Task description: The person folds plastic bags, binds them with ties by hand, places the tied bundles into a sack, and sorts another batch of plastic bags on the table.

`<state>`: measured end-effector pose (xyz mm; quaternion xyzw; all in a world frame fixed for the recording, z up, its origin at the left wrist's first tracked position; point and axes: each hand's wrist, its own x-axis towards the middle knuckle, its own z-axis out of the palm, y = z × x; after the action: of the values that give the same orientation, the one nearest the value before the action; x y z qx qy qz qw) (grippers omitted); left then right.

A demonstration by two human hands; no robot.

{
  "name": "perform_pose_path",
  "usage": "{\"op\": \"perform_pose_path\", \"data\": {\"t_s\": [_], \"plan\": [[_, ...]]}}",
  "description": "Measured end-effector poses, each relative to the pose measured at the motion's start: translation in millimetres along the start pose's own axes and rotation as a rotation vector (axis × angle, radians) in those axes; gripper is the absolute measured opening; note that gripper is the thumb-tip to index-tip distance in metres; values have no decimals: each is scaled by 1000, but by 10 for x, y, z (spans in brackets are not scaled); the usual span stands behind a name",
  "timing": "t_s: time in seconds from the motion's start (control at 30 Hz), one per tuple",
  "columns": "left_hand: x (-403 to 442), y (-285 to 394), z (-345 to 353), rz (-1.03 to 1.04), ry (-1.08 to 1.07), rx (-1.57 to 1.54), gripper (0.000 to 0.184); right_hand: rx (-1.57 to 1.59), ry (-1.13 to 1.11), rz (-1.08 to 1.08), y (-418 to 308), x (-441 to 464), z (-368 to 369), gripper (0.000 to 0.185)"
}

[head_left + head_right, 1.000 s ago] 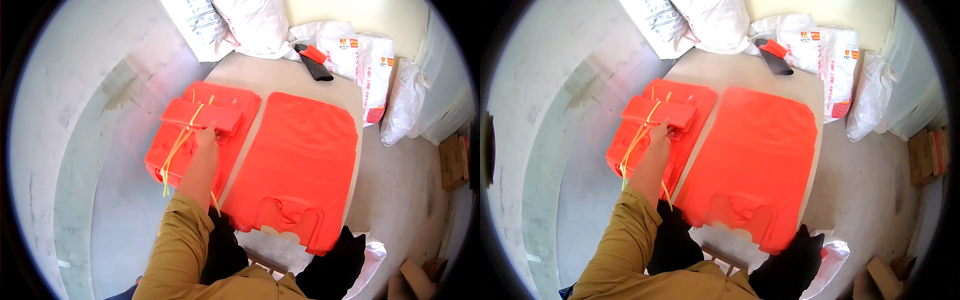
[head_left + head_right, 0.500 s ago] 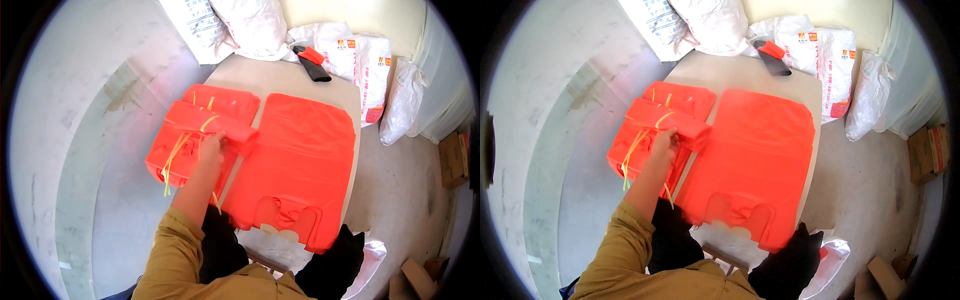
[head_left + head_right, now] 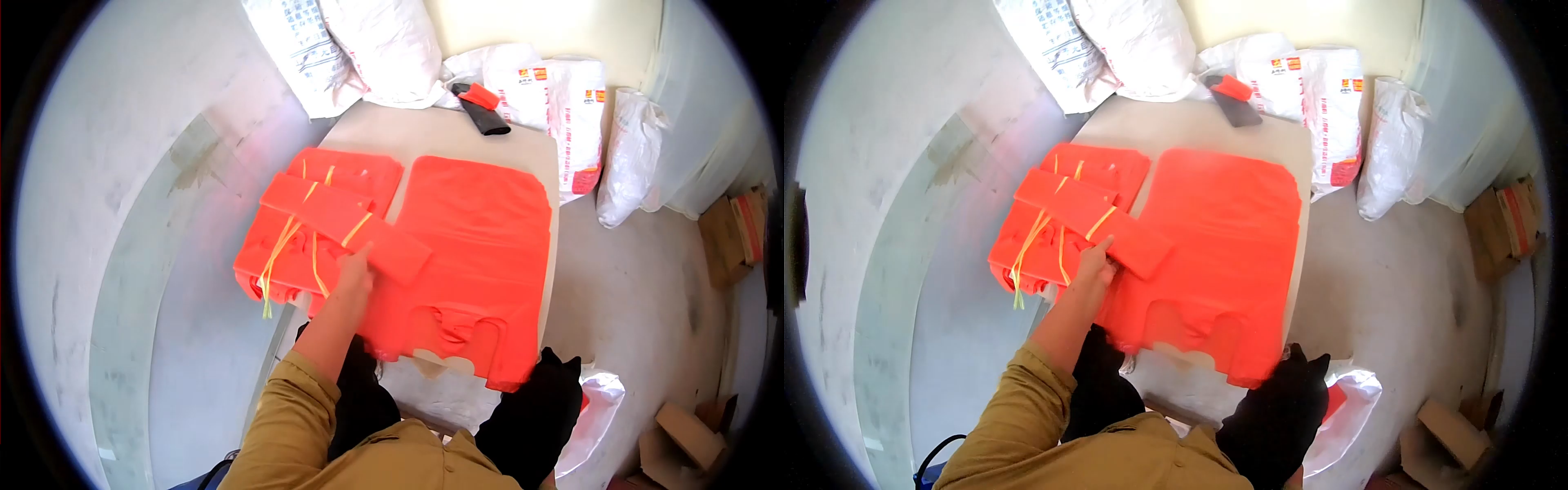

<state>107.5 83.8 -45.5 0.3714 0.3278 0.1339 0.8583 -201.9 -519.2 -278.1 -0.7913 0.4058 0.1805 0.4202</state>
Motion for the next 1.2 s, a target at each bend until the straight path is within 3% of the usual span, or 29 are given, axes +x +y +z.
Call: {"op": "perform_pose_path", "data": {"t_s": [0.07,0.27,0.37,0.43,0.53,0.67,0.77,0.83,0.93,1.0,1.03,1.07,1.17,1.2], "plan": [[8,-46,48,67,105,4,30,12,4,11,173,-23,-80,29],[-77,7,84,24,-23,-34,30,-218,66,-308,594,114,-590,28],[-277,80,263,-21,-95,-74,29,845,280,-28,561,392,-900,57],[-779,192,581,2,-218,-28,30,887,323,-189,-329,-60,-1172,58],[-1405,164,945,-25,-446,57,31,937,162,-455,-1403,-678,-1422,57],[-2572,-25,1389,-198,-678,244,36,974,-413,-808,-2374,-1549,-1408,65],[-3224,-421,1440,-342,-907,282,39,1151,-884,-724,-2581,-1943,-1208,75],[-3532,-701,1419,-454,-1073,413,47,1352,-856,-572,-2599,-2351,-1239,71],[-3816,-1186,1203,-596,-1223,632,62,1585,-765,-324,-2061,-2190,-1258,64],[-3801,-1442,996,-618,-1257,865,79,1507,-600,-486,-1808,-2134,-1425,62],[-3807,-1566,920,-661,-1329,868,79,1457,-525,-565,-1690,-2106,-1493,61],[-3824,-1684,841,-704,-1393,867,79,1490,-468,-492,-1525,-2054,-1508,64],[-4007,-2050,693,-810,-1561,964,73,1744,-623,-303,-1020,-1746,-1398,67],[-4093,-2144,672,-818,-1584,1015,72,1670,-636,-333,-991,-1761,-1409,65]]}}
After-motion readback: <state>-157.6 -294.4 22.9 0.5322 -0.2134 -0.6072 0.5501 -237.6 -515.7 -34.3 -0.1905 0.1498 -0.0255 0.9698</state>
